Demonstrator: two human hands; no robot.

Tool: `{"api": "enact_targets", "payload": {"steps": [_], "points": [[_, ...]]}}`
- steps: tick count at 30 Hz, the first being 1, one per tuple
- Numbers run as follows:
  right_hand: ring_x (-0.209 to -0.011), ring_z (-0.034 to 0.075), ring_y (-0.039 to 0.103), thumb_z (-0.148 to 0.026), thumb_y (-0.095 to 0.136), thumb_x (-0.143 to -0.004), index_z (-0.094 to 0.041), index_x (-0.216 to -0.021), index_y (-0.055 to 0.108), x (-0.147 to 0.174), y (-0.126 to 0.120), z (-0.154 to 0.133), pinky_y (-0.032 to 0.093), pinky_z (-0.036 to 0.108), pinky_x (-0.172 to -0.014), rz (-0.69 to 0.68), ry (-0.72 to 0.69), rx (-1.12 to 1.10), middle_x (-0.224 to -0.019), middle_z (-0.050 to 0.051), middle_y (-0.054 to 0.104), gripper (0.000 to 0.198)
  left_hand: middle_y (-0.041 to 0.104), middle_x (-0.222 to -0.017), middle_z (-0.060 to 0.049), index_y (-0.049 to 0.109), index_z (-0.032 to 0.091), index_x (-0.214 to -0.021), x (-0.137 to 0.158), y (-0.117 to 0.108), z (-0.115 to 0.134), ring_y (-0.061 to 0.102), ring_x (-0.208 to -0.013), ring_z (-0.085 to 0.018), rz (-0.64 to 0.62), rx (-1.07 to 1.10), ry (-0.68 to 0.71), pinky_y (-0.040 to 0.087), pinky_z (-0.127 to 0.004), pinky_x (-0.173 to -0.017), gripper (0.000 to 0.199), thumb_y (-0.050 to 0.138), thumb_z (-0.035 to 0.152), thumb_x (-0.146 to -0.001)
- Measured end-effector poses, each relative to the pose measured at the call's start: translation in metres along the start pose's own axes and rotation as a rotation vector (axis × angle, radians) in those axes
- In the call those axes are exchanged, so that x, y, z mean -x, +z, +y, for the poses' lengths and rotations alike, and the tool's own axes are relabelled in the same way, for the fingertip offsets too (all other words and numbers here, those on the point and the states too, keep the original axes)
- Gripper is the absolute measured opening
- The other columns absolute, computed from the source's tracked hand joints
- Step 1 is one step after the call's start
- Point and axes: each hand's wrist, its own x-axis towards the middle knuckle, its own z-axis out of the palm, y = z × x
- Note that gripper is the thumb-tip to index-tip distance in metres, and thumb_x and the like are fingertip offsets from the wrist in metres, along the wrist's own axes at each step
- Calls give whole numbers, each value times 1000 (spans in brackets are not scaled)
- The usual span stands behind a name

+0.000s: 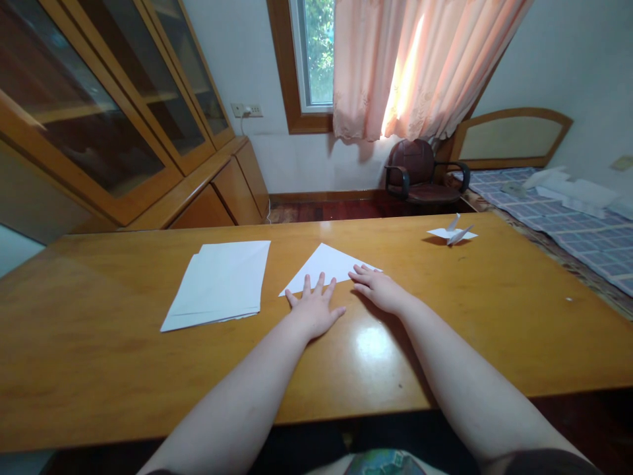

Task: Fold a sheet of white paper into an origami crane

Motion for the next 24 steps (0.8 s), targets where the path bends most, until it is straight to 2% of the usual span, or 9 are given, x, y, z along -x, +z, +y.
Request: {"api": "enact_targets", "payload": {"steps": [3, 6, 8, 10, 15, 19, 24], "points": [[-139, 24, 22, -41, 42, -92, -24, -137, 45, 0, -1, 1, 19, 43, -111, 1, 13, 19, -149, 8, 29, 48, 0, -156, 0, 12, 38, -146, -4, -5, -8, -4, -140, -40, 6, -1, 54, 5, -77, -97, 73, 26, 69, -82], [-139, 24, 21, -41, 39, -93, -22, -137, 45, 0, -3, 4, 19, 43, -111, 12, 67, 44, -150, 8, 29, 48, 6, -156, 0, 16, 37, -146, -13, -7, -14, 1, -142, -34, 61, -35, 164, 2, -68, -105, 67, 26, 64, -86], [-140, 24, 21, -41, 38, -94, -23, -137, 44, 0, -4, 6, 19, 43, -111, 10, 102, 52, -150, 7, 28, 48, 9, -156, -1, 17, 35, -146, -17, -6, -15, 5, -142, -31, 93, -48, 179, 5, -62, -109, 64, 25, 61, -88], [-140, 24, 20, -42, 37, -94, -24, -138, 43, 1, -5, 8, 19, 44, -111, 5, 123, 53, -151, 6, 27, 48, 10, -156, -4, 18, 34, -146, -18, -4, -13, 7, -142, -32, 115, -52, 110, 9, -60, -109, 66, 25, 62, -87], [-140, 25, 20, -42, 37, -94, -25, -138, 43, 1, -4, 6, 19, 45, -111, 7, 136, 57, -151, 6, 26, 48, 15, -154, -13, 19, 27, -147, -8, -2, -8, 8, -140, -40, 107, -82, -168, 15, -60, -108, 77, 28, 68, -83], [-139, 24, 22, -42, 39, -93, -24, -137, 45, 2, -6, 6, 20, 43, -111, 16, 134, 65, -150, 7, 28, 48, 18, -153, -17, 22, 23, -147, -2, -9, -10, 9, -140, -39, 73, -115, -225, 18, -57, -108, 77, 32, 65, -83], [-138, 23, 26, -40, 39, -93, -18, -136, 47, 5, -13, 10, 24, 38, -111, 25, 150, 39, -149, 10, 29, 49, 20, -151, -21, 33, 13, -143, 2, -16, -14, 11, -141, -35, 123, -205, -316, 20, -52, -109, 73, 34, 57, -85]]}}
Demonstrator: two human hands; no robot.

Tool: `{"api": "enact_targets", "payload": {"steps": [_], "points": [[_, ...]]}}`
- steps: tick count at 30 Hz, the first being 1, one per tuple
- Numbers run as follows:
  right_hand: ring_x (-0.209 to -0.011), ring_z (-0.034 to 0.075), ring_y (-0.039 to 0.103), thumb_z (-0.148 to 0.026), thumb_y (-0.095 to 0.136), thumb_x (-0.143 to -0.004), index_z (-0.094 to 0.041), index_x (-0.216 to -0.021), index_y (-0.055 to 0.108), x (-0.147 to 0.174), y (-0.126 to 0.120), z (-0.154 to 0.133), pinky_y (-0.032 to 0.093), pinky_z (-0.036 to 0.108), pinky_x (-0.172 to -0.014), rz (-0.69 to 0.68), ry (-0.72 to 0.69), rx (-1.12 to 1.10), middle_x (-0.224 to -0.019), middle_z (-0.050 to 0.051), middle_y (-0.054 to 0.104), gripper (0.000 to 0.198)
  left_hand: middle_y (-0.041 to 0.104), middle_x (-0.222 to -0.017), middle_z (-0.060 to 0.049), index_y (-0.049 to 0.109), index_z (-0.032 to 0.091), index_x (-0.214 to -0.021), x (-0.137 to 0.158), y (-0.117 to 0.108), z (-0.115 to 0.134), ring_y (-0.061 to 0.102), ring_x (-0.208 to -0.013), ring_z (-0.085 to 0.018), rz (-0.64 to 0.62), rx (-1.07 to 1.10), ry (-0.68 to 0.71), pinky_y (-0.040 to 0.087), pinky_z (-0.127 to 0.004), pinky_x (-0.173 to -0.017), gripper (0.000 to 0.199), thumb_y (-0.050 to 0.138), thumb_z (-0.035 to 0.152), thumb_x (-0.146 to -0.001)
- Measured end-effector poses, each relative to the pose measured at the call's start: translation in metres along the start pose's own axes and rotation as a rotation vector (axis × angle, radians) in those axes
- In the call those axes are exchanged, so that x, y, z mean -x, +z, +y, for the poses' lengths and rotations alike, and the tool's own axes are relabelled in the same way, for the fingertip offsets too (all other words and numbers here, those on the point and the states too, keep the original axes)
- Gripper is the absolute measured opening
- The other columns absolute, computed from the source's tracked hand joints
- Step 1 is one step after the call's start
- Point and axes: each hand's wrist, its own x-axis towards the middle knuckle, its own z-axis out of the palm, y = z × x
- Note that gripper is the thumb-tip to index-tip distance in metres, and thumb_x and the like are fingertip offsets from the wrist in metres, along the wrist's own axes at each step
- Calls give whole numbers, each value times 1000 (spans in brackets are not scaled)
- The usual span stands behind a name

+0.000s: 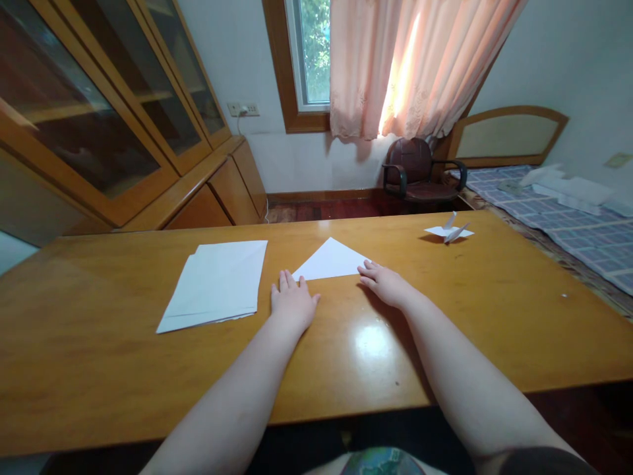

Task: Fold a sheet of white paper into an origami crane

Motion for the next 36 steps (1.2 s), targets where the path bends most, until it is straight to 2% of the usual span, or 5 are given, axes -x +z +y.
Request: {"api": "enact_targets", "payload": {"steps": [10, 14, 21, 30, 36], "points": [[-137, 25, 28, -40, 41, -92, -18, -134, 49, -1, 1, 4, 26, 39, -110, 21, -3, -12, -148, 11, 32, 48, 33, -145, -25, 55, 2, -126, -6, -6, -4, 18, -139, -34, 25, -106, -123, 25, -48, -107, 68, 37, 53, -85], [-136, 25, 31, -41, 43, -91, -21, -132, 52, 0, 1, 4, 29, 39, -109, 41, -7, 13, -146, 10, 35, 46, 35, -143, -25, 52, 5, -129, -18, 2, -7, 25, -136, -36, 166, -8, -146, 24, -51, -106, 70, 38, 57, -84], [-126, 26, 45, -46, 49, -87, -24, -120, 61, -2, 3, 3, 36, 40, -102, 164, -42, 106, -137, 9, 49, 40, 45, -139, -18, 30, 12, -142, -44, 13, -7, 40, -128, -31, 266, 240, 176, 31, -45, -104, 72, 49, 49, -84], [-114, 24, 54, -40, 53, -86, -21, -106, 67, -7, 9, 5, 39, 37, -99, 295, -103, 64, -124, 10, 60, 31, 52, -129, -14, 28, 16, -142, -40, 7, -8, 51, -116, -29, 385, 392, 140, 42, -38, -94, 78, 66, 34, -75], [-125, 25, 44, -38, 55, -84, -14, -130, 48, -11, 12, 10, 34, 42, -105, 437, -63, -71, -134, 15, 50, 53, 61, -113, -9, 33, 22, -141, -25, -3, -5, 59, -102, -23, 388, 461, 200, 46, -32, -85, 64, 57, 23, -81]]}}
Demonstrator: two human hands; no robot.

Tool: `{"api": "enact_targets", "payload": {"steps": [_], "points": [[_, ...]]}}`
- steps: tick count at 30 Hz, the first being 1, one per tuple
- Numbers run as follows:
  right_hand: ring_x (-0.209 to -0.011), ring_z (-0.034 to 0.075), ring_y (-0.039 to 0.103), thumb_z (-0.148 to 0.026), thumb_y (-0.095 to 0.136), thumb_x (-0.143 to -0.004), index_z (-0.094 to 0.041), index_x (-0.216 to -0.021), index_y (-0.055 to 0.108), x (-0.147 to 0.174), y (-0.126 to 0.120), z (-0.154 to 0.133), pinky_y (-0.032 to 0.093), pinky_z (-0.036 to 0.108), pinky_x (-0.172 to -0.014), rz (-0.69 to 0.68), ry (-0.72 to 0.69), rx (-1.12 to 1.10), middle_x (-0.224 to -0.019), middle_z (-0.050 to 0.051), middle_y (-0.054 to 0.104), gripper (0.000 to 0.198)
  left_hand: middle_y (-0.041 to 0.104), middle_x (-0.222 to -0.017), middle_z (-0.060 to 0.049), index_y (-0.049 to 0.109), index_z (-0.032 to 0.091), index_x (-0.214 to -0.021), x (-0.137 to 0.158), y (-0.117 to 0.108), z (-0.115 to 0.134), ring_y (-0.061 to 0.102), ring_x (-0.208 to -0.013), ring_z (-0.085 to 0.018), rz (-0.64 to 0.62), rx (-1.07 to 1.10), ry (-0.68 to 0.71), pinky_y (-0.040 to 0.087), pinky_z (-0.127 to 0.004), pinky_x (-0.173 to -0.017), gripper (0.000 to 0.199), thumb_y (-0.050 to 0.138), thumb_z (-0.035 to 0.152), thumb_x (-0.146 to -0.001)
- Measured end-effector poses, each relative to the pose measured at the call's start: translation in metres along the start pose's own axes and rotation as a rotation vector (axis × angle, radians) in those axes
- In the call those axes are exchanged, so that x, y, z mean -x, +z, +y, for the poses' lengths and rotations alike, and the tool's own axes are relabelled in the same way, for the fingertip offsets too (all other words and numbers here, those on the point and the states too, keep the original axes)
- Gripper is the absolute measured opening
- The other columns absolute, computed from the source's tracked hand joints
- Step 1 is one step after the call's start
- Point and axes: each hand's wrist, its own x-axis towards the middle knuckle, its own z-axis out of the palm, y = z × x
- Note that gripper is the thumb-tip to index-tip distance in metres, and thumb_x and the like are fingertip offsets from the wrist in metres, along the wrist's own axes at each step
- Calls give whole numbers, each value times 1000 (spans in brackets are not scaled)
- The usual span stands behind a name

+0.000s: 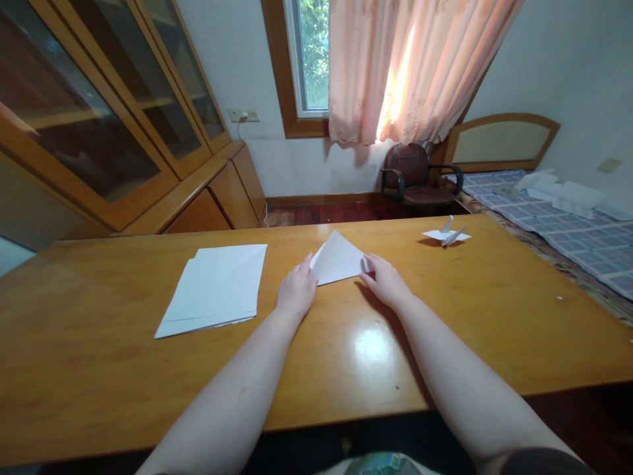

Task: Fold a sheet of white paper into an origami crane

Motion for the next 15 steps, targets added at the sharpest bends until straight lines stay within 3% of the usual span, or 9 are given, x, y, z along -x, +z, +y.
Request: {"api": "enact_targets", "payload": {"steps": [3, 9, 12, 15], "points": [[-129, 26, 40, -35, 57, -81, -14, -136, 41, -1, -1, 3, 32, 43, -107, 149, 23, -49, -139, 15, 45, 61, 63, -106, -5, 54, 28, -124, 6, -4, 6, 59, -99, -22, -34, -36, 126, 46, -32, -85, 39, 49, 22, -86], [-133, 22, 34, -25, 60, -76, -19, -144, 30, 3, -12, -6, 29, 40, -110, 234, -65, -95, -146, 9, 36, 74, 64, -108, -4, 55, 30, -123, 11, -1, 13, 58, -100, -19, -189, -6, 338, 45, -30, -87, 39, 45, 21, -87], [-128, 22, 41, -21, 57, -78, -24, -132, 50, 3, -17, -9, 32, 40, -107, 122, -147, -81, -142, 6, 43, 55, 62, -115, -6, 57, 26, -120, 13, 2, 14, 55, -106, -22, -268, -35, 414, 42, -34, -94, 38, 52, 25, -83], [-109, 20, 57, -15, 54, -79, -27, -99, 72, 0, -15, -2, 40, 38, -100, -108, -246, -65, -115, 4, 66, 29, 53, -132, -8, 55, 24, -125, 13, 5, 13, 43, -123, -28, -311, -57, 444, 31, -42, -105, 48, 56, 45, -81]]}}
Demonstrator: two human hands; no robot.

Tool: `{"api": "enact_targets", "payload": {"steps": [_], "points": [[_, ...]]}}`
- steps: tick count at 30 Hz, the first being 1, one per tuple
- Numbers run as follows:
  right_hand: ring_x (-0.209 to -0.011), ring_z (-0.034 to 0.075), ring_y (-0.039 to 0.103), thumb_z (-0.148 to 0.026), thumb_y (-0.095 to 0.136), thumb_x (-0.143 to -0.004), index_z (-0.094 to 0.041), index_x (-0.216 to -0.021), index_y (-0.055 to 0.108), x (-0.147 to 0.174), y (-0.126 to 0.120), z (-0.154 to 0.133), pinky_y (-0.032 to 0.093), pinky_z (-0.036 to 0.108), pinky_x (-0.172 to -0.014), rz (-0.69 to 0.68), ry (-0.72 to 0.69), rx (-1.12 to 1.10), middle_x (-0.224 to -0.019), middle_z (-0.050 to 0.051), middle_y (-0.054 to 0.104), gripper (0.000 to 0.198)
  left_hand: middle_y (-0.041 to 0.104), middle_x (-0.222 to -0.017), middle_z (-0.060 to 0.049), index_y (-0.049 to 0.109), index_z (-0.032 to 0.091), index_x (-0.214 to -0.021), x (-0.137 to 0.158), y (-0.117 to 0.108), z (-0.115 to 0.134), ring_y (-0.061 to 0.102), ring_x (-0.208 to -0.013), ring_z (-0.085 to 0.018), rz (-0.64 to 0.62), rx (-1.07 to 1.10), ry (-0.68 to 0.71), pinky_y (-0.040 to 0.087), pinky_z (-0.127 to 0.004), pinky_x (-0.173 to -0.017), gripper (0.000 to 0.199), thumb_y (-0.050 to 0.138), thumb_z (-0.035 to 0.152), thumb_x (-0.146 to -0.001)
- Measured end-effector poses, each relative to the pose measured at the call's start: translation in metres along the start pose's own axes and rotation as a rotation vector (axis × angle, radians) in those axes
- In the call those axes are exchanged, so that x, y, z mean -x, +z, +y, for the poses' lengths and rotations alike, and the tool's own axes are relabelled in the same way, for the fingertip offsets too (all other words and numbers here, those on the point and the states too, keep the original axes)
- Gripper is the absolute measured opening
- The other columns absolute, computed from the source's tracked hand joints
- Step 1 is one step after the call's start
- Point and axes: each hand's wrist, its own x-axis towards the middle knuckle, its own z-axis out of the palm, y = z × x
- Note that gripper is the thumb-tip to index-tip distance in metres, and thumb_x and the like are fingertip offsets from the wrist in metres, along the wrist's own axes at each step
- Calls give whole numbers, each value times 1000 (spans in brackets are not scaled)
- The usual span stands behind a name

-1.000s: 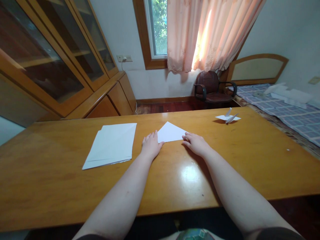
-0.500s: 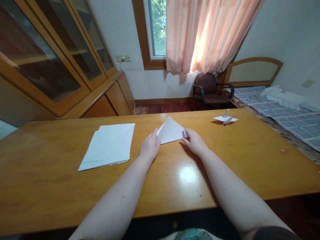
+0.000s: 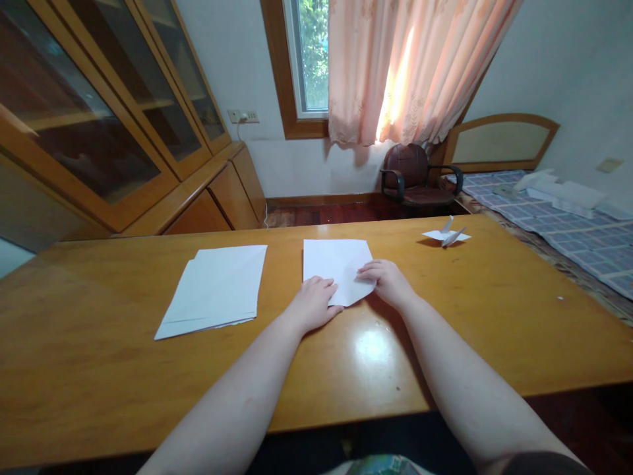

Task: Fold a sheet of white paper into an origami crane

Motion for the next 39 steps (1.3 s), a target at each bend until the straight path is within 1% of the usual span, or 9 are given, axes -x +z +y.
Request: {"api": "enact_targets", "payload": {"steps": [4, 9, 14, 19, 22, 25, 29, 35, 39], "points": [[-102, 18, 62, -12, 54, -75, -24, -96, 73, 2, 0, 15, 42, 31, -96, -107, 77, 45, -107, 4, 70, 32, 28, -151, -7, 37, 28, -140, 0, 5, -9, 16, -140, -32, -87, 11, -62, 16, -50, -111, 69, 47, 61, -81], [-110, 22, 57, -20, 62, -70, -25, -102, 71, 6, -13, 11, 37, 36, -99, -147, 159, 155, -113, 4, 67, 34, 16, -154, -12, 26, 27, -145, -1, 7, -14, 14, -141, -28, -128, -21, -180, 12, -53, -111, 69, 37, 61, -85], [-108, 21, 55, -27, 58, -80, -27, -90, 72, 4, -16, -18, 29, 38, -99, -95, 43, 230, -113, 3, 67, 18, 21, -152, -16, 28, 24, -145, 0, 8, -8, 21, -139, -33, -94, -86, -272, 14, -52, -109, 79, 47, 63, -78], [-94, 22, 58, -29, 50, -87, -23, -76, 71, 3, -13, -22, 35, 36, -88, -217, 162, 319, -91, 6, 71, 24, 33, -147, -15, 38, 25, -140, 4, 2, 0, 35, -130, -36, -62, -59, -201, 26, -49, -104, 76, 45, 67, -77], [-106, 25, 55, -36, 55, -85, -24, -89, 71, 3, -11, -13, 35, 39, -93, -178, 189, 317, -107, 7, 68, 20, 41, -143, -12, 42, 26, -138, 6, -4, 6, 40, -125, -34, -82, -9, -52, 26, -49, -105, 74, 50, 66, -75], [-124, 26, 45, -48, 60, -80, -23, -115, 63, 4, -5, -7, 31, 39, -102, -197, 120, 222, -133, 9, 53, 43, 46, -140, -7, 46, 30, -134, 6, -7, 7, 37, -128, -30, -104, 38, 86, 15, -48, -111, 74, 61, 63, -69], [-127, 26, 43, -53, 56, -81, -19, -126, 56, 4, 1, -6, 33, 35, -103, -242, 112, 146, -138, 12, 47, 56, 26, -152, -8, 33, 30, -142, 4, -4, 0, 16, -140, -30, -89, 23, 52, 4, -51, -113, 91, 66, 63, -64], [-107, 23, 56, -46, 52, -86, -22, -101, 69, 2, -3, -13, 37, 35, -93, -211, 172, 212, -112, 8, 66, 33, 20, -154, -8, 27, 30, -144, -2, 4, -11, 11, -142, -29, -141, 20, 4, 5, -53, -112, 87, 60, 63, -71], [-100, 22, 57, -50, 49, -86, -21, -82, 72, 0, -11, -18, 35, 35, -90, -201, 216, 239, -93, 7, 70, 37, 28, -151, -2, 39, 36, -138, -4, 1, -11, 21, -140, -25, -136, 58, -14, 13, -51, -112, 54, 46, 52, -86]]}}
